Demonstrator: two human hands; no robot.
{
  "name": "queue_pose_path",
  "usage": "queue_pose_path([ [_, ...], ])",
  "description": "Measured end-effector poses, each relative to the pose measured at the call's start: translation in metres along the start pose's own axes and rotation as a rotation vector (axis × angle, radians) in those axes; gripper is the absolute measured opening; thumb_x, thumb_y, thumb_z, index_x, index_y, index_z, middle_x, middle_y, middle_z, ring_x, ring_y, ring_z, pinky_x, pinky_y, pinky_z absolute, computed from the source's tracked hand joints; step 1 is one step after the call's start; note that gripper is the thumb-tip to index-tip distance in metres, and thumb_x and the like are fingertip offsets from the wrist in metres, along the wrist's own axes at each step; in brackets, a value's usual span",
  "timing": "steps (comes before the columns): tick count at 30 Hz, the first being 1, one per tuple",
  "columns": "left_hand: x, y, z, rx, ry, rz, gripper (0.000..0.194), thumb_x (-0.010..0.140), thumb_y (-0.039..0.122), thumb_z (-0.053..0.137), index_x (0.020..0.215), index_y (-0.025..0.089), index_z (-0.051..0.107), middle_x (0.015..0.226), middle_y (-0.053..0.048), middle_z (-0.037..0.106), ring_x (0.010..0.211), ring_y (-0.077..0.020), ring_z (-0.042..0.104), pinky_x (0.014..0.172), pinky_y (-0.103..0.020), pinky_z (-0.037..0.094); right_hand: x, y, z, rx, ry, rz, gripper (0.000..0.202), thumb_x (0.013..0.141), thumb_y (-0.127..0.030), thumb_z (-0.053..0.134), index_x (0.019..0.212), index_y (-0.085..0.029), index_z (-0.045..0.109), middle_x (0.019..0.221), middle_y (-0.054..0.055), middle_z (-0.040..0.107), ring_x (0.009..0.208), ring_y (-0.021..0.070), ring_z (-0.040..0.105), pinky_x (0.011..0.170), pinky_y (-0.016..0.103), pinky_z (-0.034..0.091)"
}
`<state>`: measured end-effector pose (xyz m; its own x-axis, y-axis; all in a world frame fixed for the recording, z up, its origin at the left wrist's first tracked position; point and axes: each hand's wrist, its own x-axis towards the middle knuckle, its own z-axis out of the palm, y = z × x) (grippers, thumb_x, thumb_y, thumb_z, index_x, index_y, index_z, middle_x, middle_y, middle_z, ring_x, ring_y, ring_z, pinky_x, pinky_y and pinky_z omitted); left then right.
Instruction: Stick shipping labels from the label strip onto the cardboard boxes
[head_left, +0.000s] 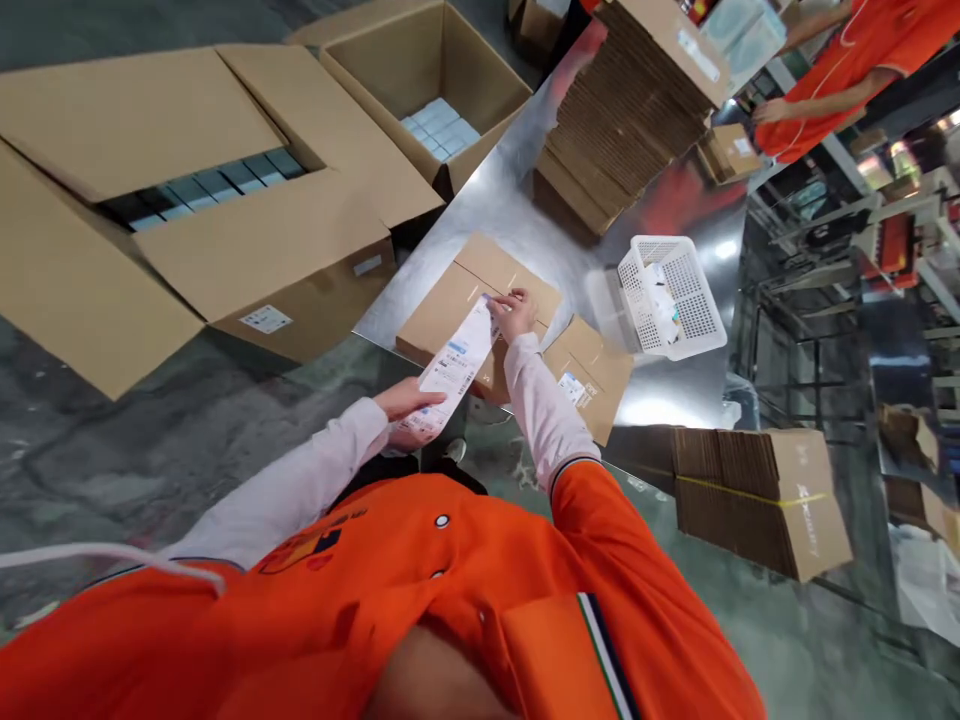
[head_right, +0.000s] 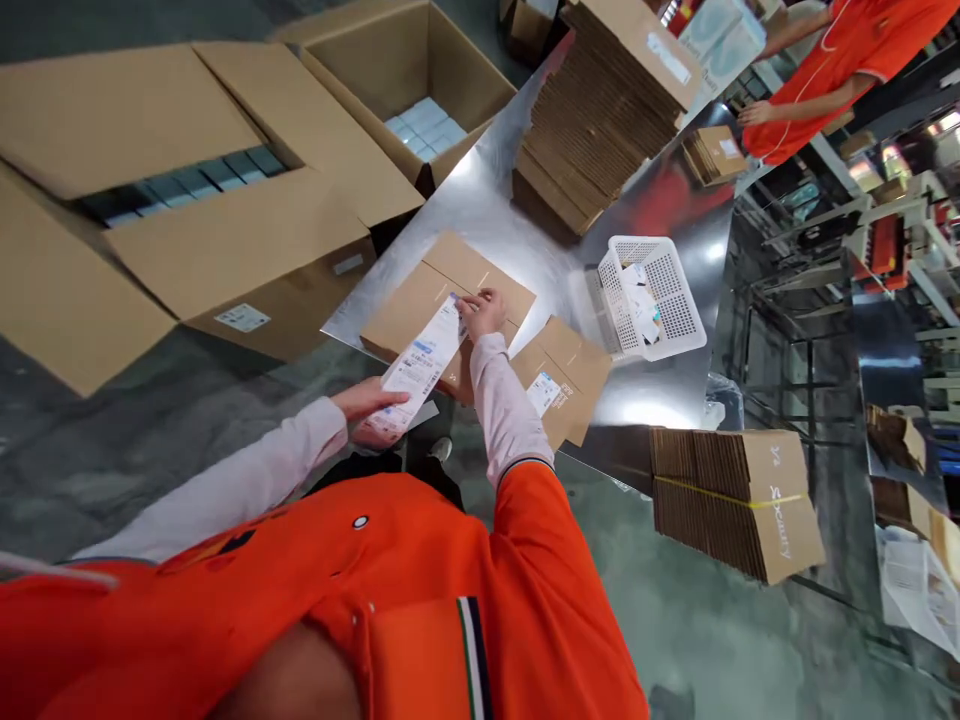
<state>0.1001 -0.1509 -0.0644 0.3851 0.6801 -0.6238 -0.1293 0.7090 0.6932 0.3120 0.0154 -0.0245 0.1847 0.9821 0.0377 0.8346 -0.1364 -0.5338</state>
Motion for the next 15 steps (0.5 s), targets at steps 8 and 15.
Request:
queue_pose_path([
  [8,-0.065,-0.014,-0.040,0.079,0.101,-0.082,0.058,0.045,0.051,0.093,0.087,0.014,0.077,0.089,-0.013,0.077,0.081,-0.0313,0.071,0.067,-0.035,0.058,-0.061,-0.015,0.015,-0.324,-0.419,-0.548,0.074,0.096,-0.045,0.055,0.155,-0.003,0.039,0.166,0.022,0.022,0.158,0.0340,0.012,0.127,0.058,0.002],
  [15,0.019,0.105,-0.022,0.430,0.534,0.321,0.045,0.087,0.049,0.061,0.097,0.006,0.072,0.109,-0.020,0.072,0.107,-0.0329,0.067,0.086,-0.037,0.054,-0.157,0.022,-0.010,0.118,-0.380,-0.299,0.049,0.099,-0.027,0.040,0.140,-0.010,0.059,0.156,0.014,0.047,0.149,0.0215,0.040,0.128,0.041,0.024],
])
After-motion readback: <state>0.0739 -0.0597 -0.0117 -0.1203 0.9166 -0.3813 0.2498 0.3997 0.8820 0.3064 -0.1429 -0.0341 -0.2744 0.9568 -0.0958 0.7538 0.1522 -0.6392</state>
